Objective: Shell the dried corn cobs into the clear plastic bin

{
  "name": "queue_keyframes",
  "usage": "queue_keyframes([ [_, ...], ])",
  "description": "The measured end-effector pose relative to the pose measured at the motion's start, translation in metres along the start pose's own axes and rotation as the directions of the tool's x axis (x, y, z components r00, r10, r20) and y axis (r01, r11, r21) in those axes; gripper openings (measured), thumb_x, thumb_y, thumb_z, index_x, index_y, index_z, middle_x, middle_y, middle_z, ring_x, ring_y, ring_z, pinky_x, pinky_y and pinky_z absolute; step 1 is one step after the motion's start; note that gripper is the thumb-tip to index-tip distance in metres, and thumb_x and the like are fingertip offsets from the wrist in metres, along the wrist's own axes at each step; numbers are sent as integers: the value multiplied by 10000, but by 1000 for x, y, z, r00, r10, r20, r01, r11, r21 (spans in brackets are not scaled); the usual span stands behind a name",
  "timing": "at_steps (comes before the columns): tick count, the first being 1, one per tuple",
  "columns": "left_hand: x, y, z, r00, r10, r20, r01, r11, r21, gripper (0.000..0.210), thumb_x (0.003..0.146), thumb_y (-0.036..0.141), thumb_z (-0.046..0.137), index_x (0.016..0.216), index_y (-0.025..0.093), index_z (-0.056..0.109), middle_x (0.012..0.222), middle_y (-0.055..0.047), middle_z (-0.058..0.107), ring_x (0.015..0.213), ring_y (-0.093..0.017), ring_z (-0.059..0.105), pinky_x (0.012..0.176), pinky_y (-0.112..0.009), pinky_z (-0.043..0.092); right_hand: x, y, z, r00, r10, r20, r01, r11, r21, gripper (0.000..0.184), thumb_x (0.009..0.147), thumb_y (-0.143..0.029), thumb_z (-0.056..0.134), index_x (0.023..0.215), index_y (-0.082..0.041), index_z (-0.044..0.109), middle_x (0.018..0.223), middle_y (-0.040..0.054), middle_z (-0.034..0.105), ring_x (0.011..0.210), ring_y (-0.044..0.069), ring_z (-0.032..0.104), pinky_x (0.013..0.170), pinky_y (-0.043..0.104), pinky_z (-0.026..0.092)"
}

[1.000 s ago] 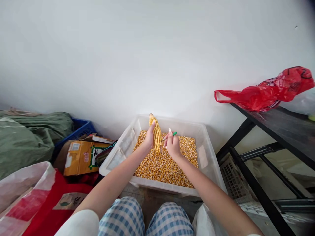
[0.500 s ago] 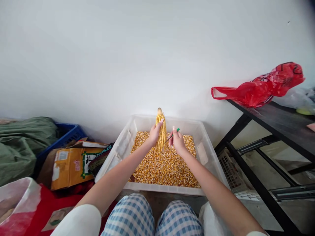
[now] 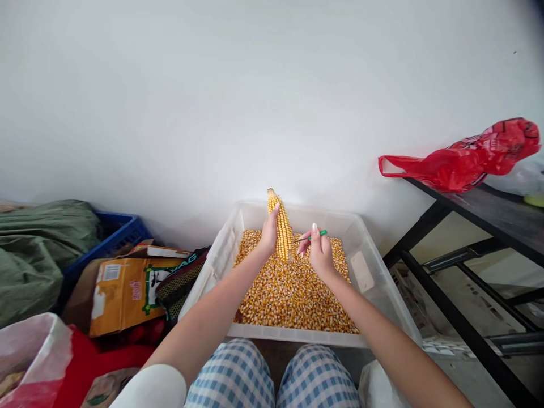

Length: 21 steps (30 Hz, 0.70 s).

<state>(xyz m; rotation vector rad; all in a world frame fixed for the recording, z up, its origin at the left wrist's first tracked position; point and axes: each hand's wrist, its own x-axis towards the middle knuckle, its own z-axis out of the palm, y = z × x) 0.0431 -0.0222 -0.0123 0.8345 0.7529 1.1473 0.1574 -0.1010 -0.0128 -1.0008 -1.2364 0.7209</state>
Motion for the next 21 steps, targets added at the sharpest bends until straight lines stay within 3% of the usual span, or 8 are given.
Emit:
queue_keyframes([
  [8, -1, 1, -2, 1000, -20, 0, 20, 999, -32, 585, 648, 690, 453, 847, 145, 531, 553, -51, 572, 480, -168, 559, 480, -284, 446, -8, 2, 3, 999, -23, 46, 25, 999, -30, 357, 859, -487, 339, 749, -180, 485, 531, -8, 576, 489, 106, 556, 496, 225, 456],
  [14, -7, -3, 3, 999, -3, -33, 4, 1000, 21, 543, 653, 669, 486, 827, 157, 523, 553, -50, 565, 482, -184, 558, 466, -300, 441, -20, 8, 1, 995, -70, 69, 81, 981, -178, 396, 853, -508, 314, 704, -189, 495, 574, 11, 583, 548, 121, 570, 570, 256, 474],
  [17, -9, -8, 4, 999, 40, -31, -39, 998, 58, 522, 662, 657, 492, 816, 160, 530, 570, -46, 564, 494, -180, 554, 474, -298, 436, -19, 9, -1, 998, -22, 60, 32, 987, -160, 412, 845, -529, 314, 684, -190, 485, 529, 2, 568, 496, 113, 549, 530, 242, 461],
  [21, -7, -10, 4, 993, 113, -39, -106, 983, 148, 521, 681, 646, 484, 823, 148, 542, 590, -48, 561, 535, -166, 547, 496, -269, 418, -10, 10, -2, 991, 121, 54, -121, 993, 3, 441, 820, -577, 315, 677, -188, 467, 472, -8, 558, 407, 107, 524, 437, 226, 435],
])
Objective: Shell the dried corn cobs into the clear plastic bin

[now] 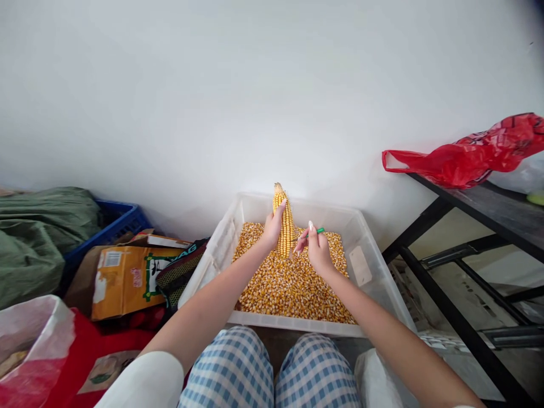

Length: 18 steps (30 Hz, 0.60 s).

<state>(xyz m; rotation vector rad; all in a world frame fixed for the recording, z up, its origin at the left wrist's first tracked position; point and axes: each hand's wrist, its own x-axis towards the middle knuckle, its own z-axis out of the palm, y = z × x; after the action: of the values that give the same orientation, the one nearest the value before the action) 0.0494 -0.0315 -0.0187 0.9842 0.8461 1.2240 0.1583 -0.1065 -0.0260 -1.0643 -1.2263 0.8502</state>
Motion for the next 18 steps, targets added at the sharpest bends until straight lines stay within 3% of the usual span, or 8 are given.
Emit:
queue_keyframes([
  [3, 2, 0, 1, 995, 103, -9, -102, 991, 88, 501, 694, 623, 490, 836, 146, 547, 609, -35, 552, 560, -155, 529, 517, -256, 407, 6, 4, -2, 996, 81, 37, -83, 993, 82, 460, 794, -608, 336, 675, -183, 463, 446, -7, 558, 379, 113, 525, 403, 224, 428],
  [8, 2, -5, 5, 969, 247, 12, -244, 944, 220, 432, 692, 561, 544, 819, 148, 552, 622, -5, 523, 574, -127, 488, 554, -235, 391, 13, 14, -7, 979, 171, 107, -180, 981, 78, 459, 763, -621, 385, 671, -179, 467, 401, -23, 534, 334, 110, 498, 365, 215, 408],
  [12, 4, -10, 4, 973, 229, 4, -225, 950, 216, 432, 696, 564, 535, 818, 150, 548, 615, -5, 521, 576, -131, 494, 550, -235, 389, 17, 15, -11, 968, 182, 171, -189, 982, 25, 454, 755, -620, 403, 661, -181, 472, 387, -35, 519, 311, 100, 470, 351, 205, 389],
  [18, 9, -9, -2, 989, 148, -6, -147, 983, 107, 453, 698, 587, 517, 829, 154, 534, 617, -20, 544, 543, -137, 518, 511, -242, 400, 16, 9, -12, 980, 128, 153, -133, 991, 26, 484, 764, -634, 364, 676, -174, 486, 416, -22, 535, 340, 95, 484, 382, 206, 413],
])
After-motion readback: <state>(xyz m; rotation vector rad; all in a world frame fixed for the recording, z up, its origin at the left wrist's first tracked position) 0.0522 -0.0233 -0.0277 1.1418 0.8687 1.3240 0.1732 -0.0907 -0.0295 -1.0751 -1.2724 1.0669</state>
